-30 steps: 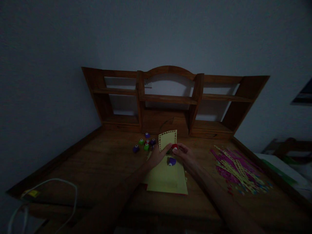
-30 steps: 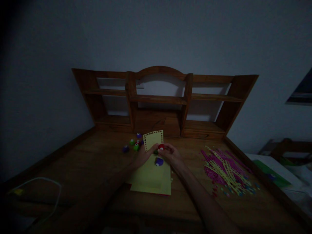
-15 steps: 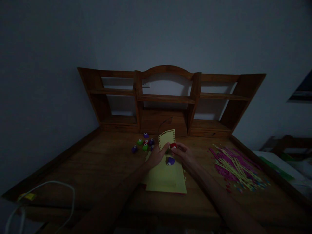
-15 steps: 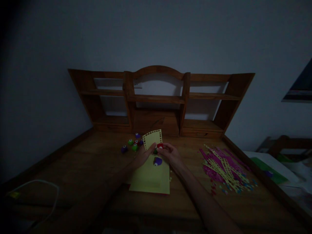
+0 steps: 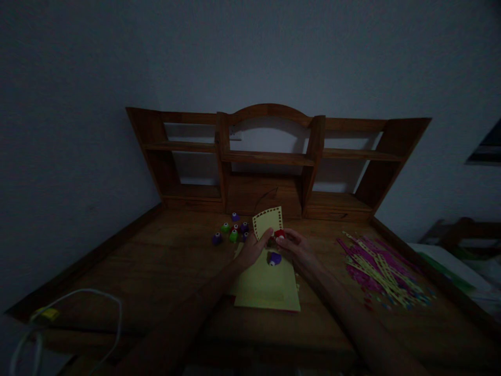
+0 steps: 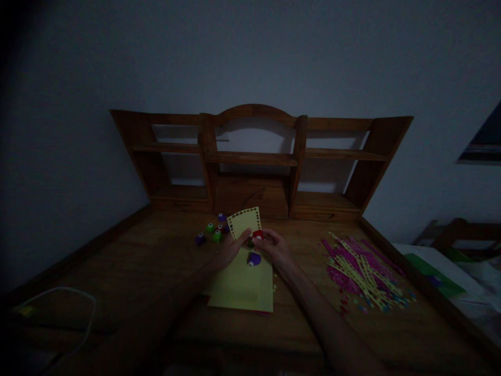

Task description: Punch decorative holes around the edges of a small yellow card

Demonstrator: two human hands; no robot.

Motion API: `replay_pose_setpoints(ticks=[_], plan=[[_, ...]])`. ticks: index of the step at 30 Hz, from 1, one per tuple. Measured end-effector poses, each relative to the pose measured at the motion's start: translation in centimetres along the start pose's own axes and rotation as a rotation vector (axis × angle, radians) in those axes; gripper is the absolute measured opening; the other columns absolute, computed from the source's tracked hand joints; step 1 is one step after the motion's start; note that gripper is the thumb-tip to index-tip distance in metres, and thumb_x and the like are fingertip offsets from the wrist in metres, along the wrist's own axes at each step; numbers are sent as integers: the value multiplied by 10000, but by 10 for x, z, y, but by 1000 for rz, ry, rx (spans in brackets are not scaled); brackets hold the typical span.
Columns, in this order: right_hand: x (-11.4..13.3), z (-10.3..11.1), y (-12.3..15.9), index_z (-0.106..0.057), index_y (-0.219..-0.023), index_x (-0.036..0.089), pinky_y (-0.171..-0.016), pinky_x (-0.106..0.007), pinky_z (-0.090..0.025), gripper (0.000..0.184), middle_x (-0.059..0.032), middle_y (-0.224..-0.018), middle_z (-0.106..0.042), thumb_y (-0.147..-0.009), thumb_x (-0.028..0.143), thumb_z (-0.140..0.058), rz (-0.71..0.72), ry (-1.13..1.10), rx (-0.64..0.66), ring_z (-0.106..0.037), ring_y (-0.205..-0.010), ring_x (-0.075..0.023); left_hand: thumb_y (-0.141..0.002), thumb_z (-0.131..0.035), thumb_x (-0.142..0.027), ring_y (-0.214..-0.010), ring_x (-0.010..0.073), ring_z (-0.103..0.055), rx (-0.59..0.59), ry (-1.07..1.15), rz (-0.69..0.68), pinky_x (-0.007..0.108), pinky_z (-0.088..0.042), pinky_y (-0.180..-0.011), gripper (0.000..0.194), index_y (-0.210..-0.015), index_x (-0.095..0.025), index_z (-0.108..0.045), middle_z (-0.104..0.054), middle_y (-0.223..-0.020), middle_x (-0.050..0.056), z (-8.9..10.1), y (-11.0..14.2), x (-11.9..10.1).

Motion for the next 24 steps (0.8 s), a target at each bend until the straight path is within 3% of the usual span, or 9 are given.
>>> replay_pose_setpoints(ticks=[6, 13, 19, 24], plan=[[-1, 3, -1, -698, -895, 209, -681, -288, -489, 279, -31, -852, -692, -652, 295, -803, 4, 26, -7, -626, -706, -158, -852, -543, -438, -907, 220, -622, 18, -33, -15, 338, -478, -853, 286, -817, -171, -639, -696, -839, 55, -1, 0, -2], [-4, 9, -2, -700, -883, 196, -633, -296, -488, 296, -40, -804, -691, -637, 314, -813, -31, 34, -18, -616, -657, -167, -861, -544, -402, -907, 215, -632, 43, 21, -51, 340, -492, -843, 281, -974, -166, -647, -688, -1005, 71, -7, 2, -7], [-3, 9, -3, -705, -863, 201, -621, -276, -482, 268, -25, -780, -692, -630, 266, -820, -16, 12, -34, -608, -625, -146, -867, -533, -411, -926, 213, -630, 59, 1, -63, 333, -490, -860, 290, -967, -165, -651, -691, -1020, 67, -9, 3, -11], [-7, 12, -1, -700, -851, 191, -665, -316, -510, 257, -46, -803, -702, -634, 266, -818, -16, -72, -80, -646, -692, -193, -861, -543, -419, -966, 222, -624, 80, 4, -58, 344, -484, -887, 327, -1029, -157, -643, -680, -1074, 75, -13, 4, -8]])
Point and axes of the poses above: each hand's wrist, its own y-axis away from the middle knuckle, its own z-axis out of the back of the hand, x = y × z, the point moved 8 cm from there along -y, towards the middle knuckle
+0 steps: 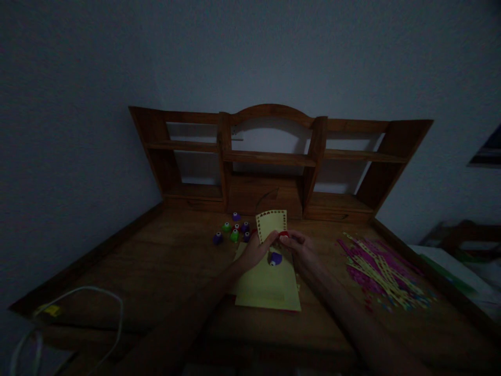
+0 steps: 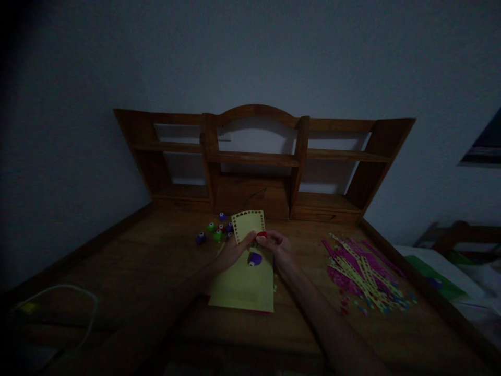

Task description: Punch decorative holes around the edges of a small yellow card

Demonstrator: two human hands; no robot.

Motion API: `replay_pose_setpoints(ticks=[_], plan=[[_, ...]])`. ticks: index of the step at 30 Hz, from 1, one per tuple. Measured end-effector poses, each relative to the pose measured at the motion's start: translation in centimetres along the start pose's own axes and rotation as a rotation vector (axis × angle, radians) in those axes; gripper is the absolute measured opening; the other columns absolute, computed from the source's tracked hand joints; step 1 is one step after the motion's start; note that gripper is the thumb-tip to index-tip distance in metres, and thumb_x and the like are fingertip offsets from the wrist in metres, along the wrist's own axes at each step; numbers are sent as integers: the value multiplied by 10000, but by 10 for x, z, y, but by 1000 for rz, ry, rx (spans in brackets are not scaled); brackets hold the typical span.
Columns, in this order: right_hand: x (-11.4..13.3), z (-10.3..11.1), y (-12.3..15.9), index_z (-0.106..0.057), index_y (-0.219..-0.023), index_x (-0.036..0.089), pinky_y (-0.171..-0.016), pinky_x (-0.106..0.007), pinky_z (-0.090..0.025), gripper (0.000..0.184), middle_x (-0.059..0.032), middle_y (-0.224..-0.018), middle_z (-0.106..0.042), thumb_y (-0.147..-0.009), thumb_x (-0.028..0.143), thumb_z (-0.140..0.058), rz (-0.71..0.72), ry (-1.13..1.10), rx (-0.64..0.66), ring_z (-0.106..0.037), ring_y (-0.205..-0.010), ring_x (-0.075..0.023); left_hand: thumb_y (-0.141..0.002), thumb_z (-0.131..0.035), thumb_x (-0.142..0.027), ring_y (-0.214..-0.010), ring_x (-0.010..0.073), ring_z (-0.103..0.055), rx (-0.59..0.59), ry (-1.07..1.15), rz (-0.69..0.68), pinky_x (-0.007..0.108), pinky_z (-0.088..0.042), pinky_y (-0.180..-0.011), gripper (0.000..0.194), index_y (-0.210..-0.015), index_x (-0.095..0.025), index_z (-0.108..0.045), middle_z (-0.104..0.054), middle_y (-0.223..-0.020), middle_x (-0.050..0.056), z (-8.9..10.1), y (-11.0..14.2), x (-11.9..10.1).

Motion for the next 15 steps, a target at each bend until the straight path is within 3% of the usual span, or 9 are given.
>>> replay_pose_setpoints(ticks=[5, 15], plan=[[1, -4, 1, -706, -824, 190, -656, -299, -508, 217, -45, -815, -703, -656, 286, -805, -8, 13, 14, -643, -696, -183, -861, -547, -408, -970, 215, -631, -6, 14, -3, 344, -487, -894, 307, -1025, -169, -647, -684, -1070, 70, 1, 0, 5], [-3, -12, -2, -685, -925, 217, -652, -271, -499, 371, -27, -861, -697, -594, 269, -843, -9, 97, 61, -628, -705, -152, -853, -554, -414, -912, 220, -656, -150, -46, -21, 348, -508, -850, 307, -975, -151, -655, -707, -983, 80, 20, -4, 6]])
Point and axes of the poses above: each hand's wrist, its own y-axis away from the middle knuckle, its own z-axis out of the back of the hand, x = y × z, the point moved 8 cm from there along -y, towards the middle knuckle
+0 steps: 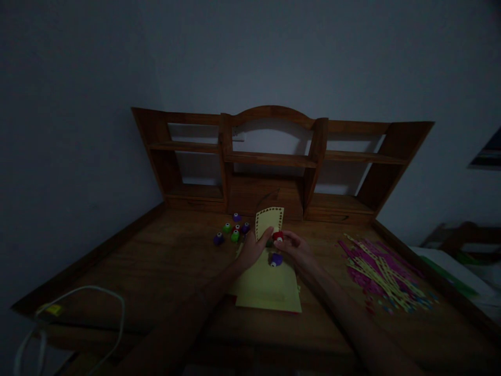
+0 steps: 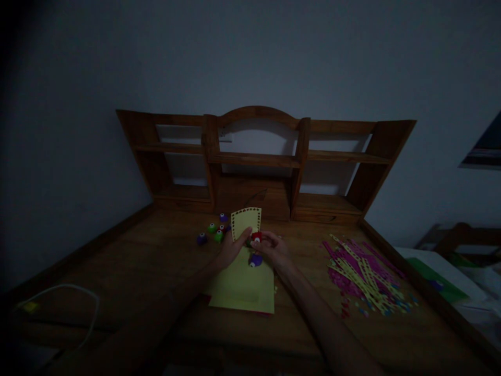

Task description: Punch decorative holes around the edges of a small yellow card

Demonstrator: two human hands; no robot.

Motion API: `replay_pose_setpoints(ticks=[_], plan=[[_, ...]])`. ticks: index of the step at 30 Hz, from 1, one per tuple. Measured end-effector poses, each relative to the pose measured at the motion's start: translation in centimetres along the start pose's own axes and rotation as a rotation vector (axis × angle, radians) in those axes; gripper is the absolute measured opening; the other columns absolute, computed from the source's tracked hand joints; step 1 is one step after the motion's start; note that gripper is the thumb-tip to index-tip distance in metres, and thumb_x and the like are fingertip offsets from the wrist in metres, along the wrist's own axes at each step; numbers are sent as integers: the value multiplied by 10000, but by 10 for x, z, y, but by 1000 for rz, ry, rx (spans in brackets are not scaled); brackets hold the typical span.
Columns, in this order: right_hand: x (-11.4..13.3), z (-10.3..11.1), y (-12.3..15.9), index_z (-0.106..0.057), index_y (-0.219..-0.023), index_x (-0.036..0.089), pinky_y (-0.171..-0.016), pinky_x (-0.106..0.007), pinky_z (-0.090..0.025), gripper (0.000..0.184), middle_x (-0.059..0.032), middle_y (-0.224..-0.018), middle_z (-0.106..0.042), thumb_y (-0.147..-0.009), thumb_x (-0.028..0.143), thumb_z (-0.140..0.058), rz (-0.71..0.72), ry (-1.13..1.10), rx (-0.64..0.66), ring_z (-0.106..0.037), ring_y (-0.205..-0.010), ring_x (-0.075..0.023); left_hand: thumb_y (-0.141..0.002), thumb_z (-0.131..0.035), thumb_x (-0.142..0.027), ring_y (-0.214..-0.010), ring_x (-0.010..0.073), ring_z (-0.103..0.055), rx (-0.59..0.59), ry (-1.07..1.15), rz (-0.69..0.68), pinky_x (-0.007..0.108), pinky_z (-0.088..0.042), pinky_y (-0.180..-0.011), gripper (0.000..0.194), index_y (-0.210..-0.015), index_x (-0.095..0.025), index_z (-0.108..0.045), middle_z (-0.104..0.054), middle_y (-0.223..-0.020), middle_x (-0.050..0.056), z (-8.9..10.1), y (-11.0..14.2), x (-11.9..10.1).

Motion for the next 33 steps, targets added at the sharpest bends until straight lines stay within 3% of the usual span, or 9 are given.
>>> replay_pose_setpoints(ticks=[14, 21, 29, 33], plan=[[7, 2, 2, -681, -945, 219, -707, -287, -492, 317, -35, -917, -685, -660, 283, -804, 28, -6, 8, -626, -767, -162, -864, -536, -425, -955, 225, -649, 6, -50, -3, 357, -500, -883, 334, -1024, -153, -648, -698, -1038, 89, 0, 1, -2], [13, 5, 3, -673, -968, 234, -651, -265, -480, 330, -23, -932, -679, -668, 277, -802, 7, -85, -31, -605, -692, -136, -870, -526, -414, -1014, 218, -630, -13, -45, -34, 347, -489, -909, 342, -1064, -156, -639, -677, -1107, 86, -1, 2, -7], [12, 4, 1, -680, -919, 229, -684, -252, -476, 279, -13, -921, -676, -668, 264, -800, -5, -204, -6, -606, -735, -133, -858, -539, -440, -917, 237, -657, -9, -63, 14, 374, -510, -854, 340, -976, -145, -659, -708, -987, 100, -2, 2, -1], [16, 2, 3, -674, -943, 240, -687, -261, -477, 294, -7, -922, -673, -673, 254, -792, -5, -190, 3, -605, -738, -138, -837, -582, -415, -1011, 237, -627, 14, 48, 26, 376, -481, -912, 349, -1088, -176, -621, -671, -1116, 85, -2, 5, 2]])
Point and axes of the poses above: each hand's wrist, its own y-axis away from the middle knuckle, its own z-axis out of the back of the hand, x = y × z, the point moved 8 cm from there along -y, towards the middle knuckle
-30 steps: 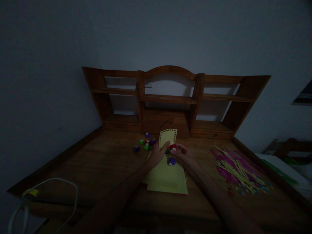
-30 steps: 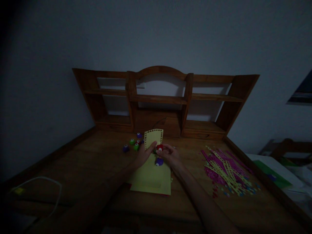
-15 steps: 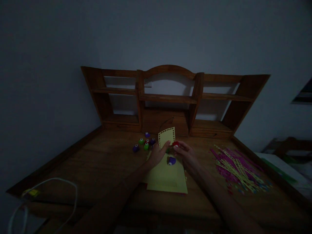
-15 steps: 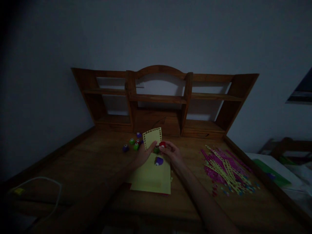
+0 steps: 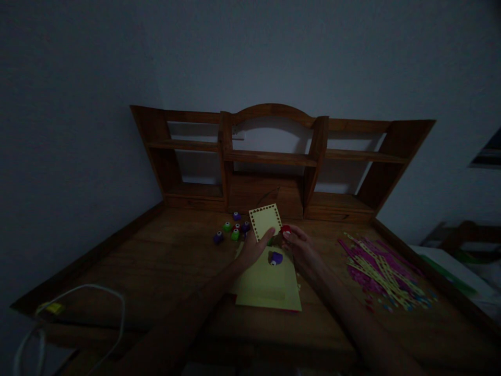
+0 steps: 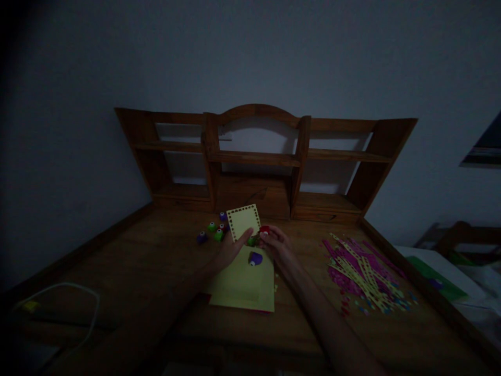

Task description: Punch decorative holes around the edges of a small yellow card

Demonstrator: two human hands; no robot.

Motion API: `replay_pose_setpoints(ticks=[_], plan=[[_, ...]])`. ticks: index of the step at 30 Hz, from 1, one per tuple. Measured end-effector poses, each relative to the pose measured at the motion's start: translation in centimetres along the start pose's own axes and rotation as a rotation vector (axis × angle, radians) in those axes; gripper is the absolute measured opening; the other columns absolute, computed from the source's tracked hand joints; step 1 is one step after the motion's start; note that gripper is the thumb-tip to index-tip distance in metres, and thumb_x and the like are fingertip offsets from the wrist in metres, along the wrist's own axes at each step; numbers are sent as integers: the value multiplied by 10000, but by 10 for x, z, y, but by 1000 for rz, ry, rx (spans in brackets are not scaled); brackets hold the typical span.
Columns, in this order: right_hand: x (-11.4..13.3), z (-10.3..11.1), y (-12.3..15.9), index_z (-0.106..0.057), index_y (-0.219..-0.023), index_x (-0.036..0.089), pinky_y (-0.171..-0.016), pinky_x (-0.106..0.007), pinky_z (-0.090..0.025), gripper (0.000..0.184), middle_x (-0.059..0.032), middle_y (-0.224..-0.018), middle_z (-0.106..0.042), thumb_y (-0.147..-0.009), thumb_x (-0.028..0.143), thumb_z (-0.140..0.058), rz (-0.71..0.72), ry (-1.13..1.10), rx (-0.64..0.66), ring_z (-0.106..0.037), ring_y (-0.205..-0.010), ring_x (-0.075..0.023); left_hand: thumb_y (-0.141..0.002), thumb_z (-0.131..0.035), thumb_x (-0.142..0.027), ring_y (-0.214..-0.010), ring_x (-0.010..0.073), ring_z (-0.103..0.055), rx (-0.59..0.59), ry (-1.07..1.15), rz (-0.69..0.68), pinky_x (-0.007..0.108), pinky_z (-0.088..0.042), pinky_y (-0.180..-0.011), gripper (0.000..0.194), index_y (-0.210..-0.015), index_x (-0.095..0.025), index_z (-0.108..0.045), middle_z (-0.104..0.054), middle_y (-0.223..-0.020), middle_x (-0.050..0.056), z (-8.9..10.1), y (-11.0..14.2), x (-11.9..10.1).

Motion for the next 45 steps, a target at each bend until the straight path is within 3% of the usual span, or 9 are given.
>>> replay_pose_setpoints(ticks=[3, 7, 10, 13, 17, 22, 28, 35, 45], plan=[[2, 0, 1, -666, -966, 239, -649, -289, -481, 322, -21, -902, -676, -672, 293, -787, -17, 44, -9, -602, -693, -155, -853, -545, -442, -1061, 243, -602, -57, 113, 22, 371, -465, -936, 359, -1104, -195, -613, -660, -1142, 63, 10, -4, 4], [7, 4, 1, -648, -1000, 234, -624, -306, -480, 390, -40, -906, -676, -649, 310, -800, 25, 143, -32, -609, -698, -178, -925, -309, -521, -1038, 260, -606, -59, 226, -17, 398, -490, -866, 501, -1180, -173, -564, -646, -1144, 101, 24, -21, -2], [13, 8, -1, -633, -984, 254, -620, -289, -475, 393, -23, -914, -663, -635, 272, -814, 106, 200, -31, -606, -723, -171, -880, -483, -475, -1130, 246, -544, -47, 39, -168, 394, -443, -935, 485, -1282, -203, -484, -561, -1275, 109, 31, -27, -24], [16, 13, -2, -631, -952, 259, -614, -280, -470, 373, -10, -886, -657, -629, 259, -817, 145, 233, -35, -596, -707, -160, -802, -646, -383, -1214, 238, -461, 52, -274, -353, 403, -345, -1034, 504, -1268, -245, -514, -529, -1310, 81, 19, -21, -45], [15, 16, -2, -650, -981, 241, -638, -296, -469, 400, -15, -842, -665, -620, 278, -817, 122, 288, -38, -591, -683, -164, -817, -642, -340, -1157, 225, -484, 129, -486, -488, 397, -340, -1022, 324, -1131, -263, -628, -621, -1150, 56, -3, -9, -46], [11, 15, -1, -663, -1048, 224, -644, -311, -461, 431, -25, -802, -674, -646, 306, -794, 61, 361, -8, -592, -668, -177, -834, -624, -329, -999, 200, -536, 91, -566, -499, 359, -397, -919, 199, -1008, -244, -673, -649, -985, 37, -6, -9, -38], [16, 12, -3, -633, -1001, 258, -641, -285, -460, 454, 12, -755, -646, -593, 268, -831, 142, 352, -6, -587, -670, -155, -857, -593, -329, -923, 201, -537, 92, -633, -545, 361, -401, -881, 137, -867, -226, -684, -652, -844, 30, -5, -10, -40], [16, 9, 0, -634, -983, 248, -636, -288, -460, 427, -1, -779, -653, -607, 313, -826, 137, 377, -19, -591, -666, -158, -895, -526, -293, -924, 201, -525, 65, -716, -607, 377, -383, -917, 154, -865, -212, -654, -633, -840, 39, -9, -4, -50], [16, 6, 2, -633, -1038, 249, -605, -280, -439, 438, 4, -718, -644, -639, 314, -802, 166, 428, -22, -570, -633, -156, -914, -483, -274, -924, 204, -517, 130, -821, -650, 409, -363, -963, 153, -874, -216, -620, -609, -853, 36, -14, 1, -57]])
Point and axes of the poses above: each hand's wrist, its own y-axis away from the middle knuckle, its own z-axis out of the back of the hand, x = y × z, the point moved 8 cm from there along -y, towards the middle knuckle
